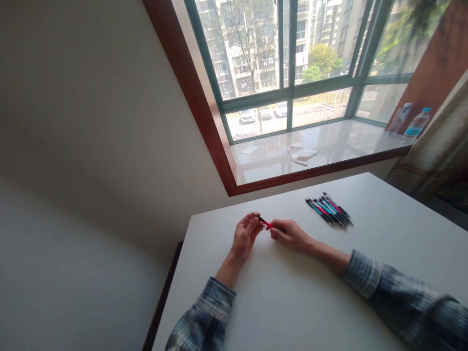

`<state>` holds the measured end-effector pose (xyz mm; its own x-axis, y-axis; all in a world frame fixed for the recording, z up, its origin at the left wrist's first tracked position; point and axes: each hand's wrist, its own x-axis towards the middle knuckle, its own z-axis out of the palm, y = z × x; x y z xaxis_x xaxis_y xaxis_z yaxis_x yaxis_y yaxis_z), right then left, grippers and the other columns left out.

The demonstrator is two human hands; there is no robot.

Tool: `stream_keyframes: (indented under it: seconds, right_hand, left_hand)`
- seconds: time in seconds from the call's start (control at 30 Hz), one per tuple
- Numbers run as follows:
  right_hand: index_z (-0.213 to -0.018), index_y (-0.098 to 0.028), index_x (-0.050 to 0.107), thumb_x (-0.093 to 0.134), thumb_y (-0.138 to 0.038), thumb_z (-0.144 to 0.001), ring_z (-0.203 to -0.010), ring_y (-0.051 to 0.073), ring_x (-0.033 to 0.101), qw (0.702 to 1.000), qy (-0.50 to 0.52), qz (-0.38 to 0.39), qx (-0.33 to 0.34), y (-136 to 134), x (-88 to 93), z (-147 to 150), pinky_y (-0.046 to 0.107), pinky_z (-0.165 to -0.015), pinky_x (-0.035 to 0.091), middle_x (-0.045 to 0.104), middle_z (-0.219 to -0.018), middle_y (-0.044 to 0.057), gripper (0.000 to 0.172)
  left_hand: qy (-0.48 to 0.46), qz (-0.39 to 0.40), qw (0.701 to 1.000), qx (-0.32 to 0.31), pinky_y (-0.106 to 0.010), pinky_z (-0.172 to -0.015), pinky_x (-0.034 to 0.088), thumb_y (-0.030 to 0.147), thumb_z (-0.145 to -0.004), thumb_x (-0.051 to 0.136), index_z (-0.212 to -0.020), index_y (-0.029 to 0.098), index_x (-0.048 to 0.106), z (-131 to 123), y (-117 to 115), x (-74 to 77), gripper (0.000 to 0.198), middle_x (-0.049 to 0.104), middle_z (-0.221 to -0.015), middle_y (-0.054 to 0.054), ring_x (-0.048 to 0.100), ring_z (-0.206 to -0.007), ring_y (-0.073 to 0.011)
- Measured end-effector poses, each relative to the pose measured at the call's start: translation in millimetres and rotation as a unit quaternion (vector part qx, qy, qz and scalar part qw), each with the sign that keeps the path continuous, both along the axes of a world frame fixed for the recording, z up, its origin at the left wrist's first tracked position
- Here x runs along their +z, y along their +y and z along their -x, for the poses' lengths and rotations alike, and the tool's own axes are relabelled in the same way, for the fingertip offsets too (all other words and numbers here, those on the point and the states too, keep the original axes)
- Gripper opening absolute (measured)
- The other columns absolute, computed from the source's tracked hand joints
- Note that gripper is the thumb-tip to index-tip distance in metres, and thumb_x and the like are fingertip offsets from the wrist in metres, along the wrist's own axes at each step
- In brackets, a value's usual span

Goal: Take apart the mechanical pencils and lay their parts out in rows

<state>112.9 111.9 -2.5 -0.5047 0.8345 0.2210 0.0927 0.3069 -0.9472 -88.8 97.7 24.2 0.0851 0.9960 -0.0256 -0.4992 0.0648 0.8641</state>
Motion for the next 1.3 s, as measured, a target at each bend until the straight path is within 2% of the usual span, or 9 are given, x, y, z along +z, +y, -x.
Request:
stream_keyframes:
  seconds: [0.07,0.17,0.3,0.37,0.47,0.67,0.83,1.0,1.3]
  right_hand:
    - [-0.102,-0.016,0.073,0.055,-0.049,-0.101,-0.067,0.013,0.053,0.999,-0.013,-0.001,0.032,-2,-0.6,-1,0.027,-0.068,0.042,0.061,-0.072,-0.001,0.037]
    - [-0.112,-0.015,0.073,0.051,-0.054,-0.102,-0.06,0.011,0.046,0.992,0.038,0.083,0.089,-2,1.2,-2,0.026,-0.061,0.037,0.052,-0.067,-0.003,0.046]
    - [-0.116,-0.014,0.071,0.055,-0.055,-0.1,-0.053,0.008,0.038,0.949,0.125,0.231,0.171,-3,6.6,-5,0.024,-0.055,0.033,0.042,-0.066,-0.005,0.047]
    - [-0.116,-0.013,0.07,0.059,-0.053,-0.099,-0.052,0.008,0.036,0.935,0.142,0.265,0.19,-5,7.9,-6,0.024,-0.055,0.033,0.038,-0.066,-0.006,0.045]
    - [-0.114,-0.013,0.069,0.059,-0.054,-0.099,-0.051,0.007,0.037,0.937,0.147,0.255,0.188,-8,6.9,-5,0.023,-0.054,0.035,0.038,-0.065,-0.007,0.044]
    - [-0.106,-0.015,0.064,0.057,-0.06,-0.099,-0.055,0.009,0.052,0.97,0.085,0.171,0.152,-16,6.7,1,0.023,-0.056,0.041,0.05,-0.069,-0.004,0.047]
    - [-0.107,-0.015,0.065,0.061,-0.061,-0.095,-0.062,0.013,0.062,0.969,0.096,0.186,0.131,-18,8.8,3,0.025,-0.061,0.048,0.06,-0.073,-0.001,0.048]
    - [-0.115,-0.015,0.068,0.059,-0.065,-0.095,-0.063,0.013,0.061,0.961,0.088,0.218,0.143,-15,10.1,4,0.025,-0.062,0.049,0.062,-0.075,0.0,0.055]
    - [-0.105,-0.015,0.07,0.063,-0.058,-0.095,-0.068,0.014,0.061,0.987,0.084,0.13,0.053,-23,1.7,9,0.027,-0.064,0.05,0.064,-0.082,0.003,0.044]
  left_hand:
    - [-0.007,0.003,1.0,-0.007,-0.024,-0.078,0.055,0.034,-0.079,0.087,-0.108,0.013,0.075,1,-3,0.1,0.038,0.07,-0.08,-0.002,0.066,-0.072,-0.0099]
    - [-0.041,0.019,0.999,-0.006,-0.022,-0.076,0.055,0.035,-0.08,0.086,-0.115,0.012,0.074,3,-4,0.7,0.043,0.071,-0.083,-0.003,0.065,-0.072,-0.0089]
    - [-0.075,0.034,0.997,-0.012,-0.022,-0.075,0.054,0.037,-0.079,0.087,-0.108,0.012,0.076,5,-3,1.3,0.04,0.071,-0.083,-0.003,0.065,-0.072,-0.0091]
    - [-0.071,0.037,0.996,-0.029,-0.024,-0.074,0.054,0.039,-0.08,0.086,-0.11,0.012,0.076,6,-4,1.1,0.041,0.07,-0.08,-0.003,0.064,-0.07,-0.0098]
    - [-0.051,0.029,0.997,-0.043,-0.025,-0.073,0.054,0.041,-0.084,0.083,-0.112,0.013,0.075,7,-6,0.6,0.041,0.068,-0.075,-0.002,0.063,-0.069,-0.0108]
    - [-0.042,0.023,0.999,0.021,-0.022,-0.07,0.051,0.036,-0.075,0.09,-0.094,0.015,0.078,6,-10,3.9,0.03,0.066,-0.077,0.0,0.059,-0.066,-0.0069]
    - [-0.002,0.019,0.999,0.05,-0.02,-0.072,0.052,0.033,-0.072,0.092,-0.092,0.015,0.079,9,-19,12.7,0.03,0.068,-0.083,0.0,0.059,-0.068,-0.0051]
    - [0.075,0.019,0.995,0.07,-0.025,-0.08,0.054,0.039,-0.073,0.09,-0.102,0.014,0.079,23,-29,16.9,0.04,0.07,-0.079,-0.003,0.064,-0.073,-0.0103]
    - [0.222,-0.051,0.967,0.112,-0.026,-0.069,0.05,0.042,-0.081,0.082,-0.092,0.015,0.077,35,-30,3.5,0.029,0.067,-0.069,-0.001,0.06,-0.065,-0.0124]
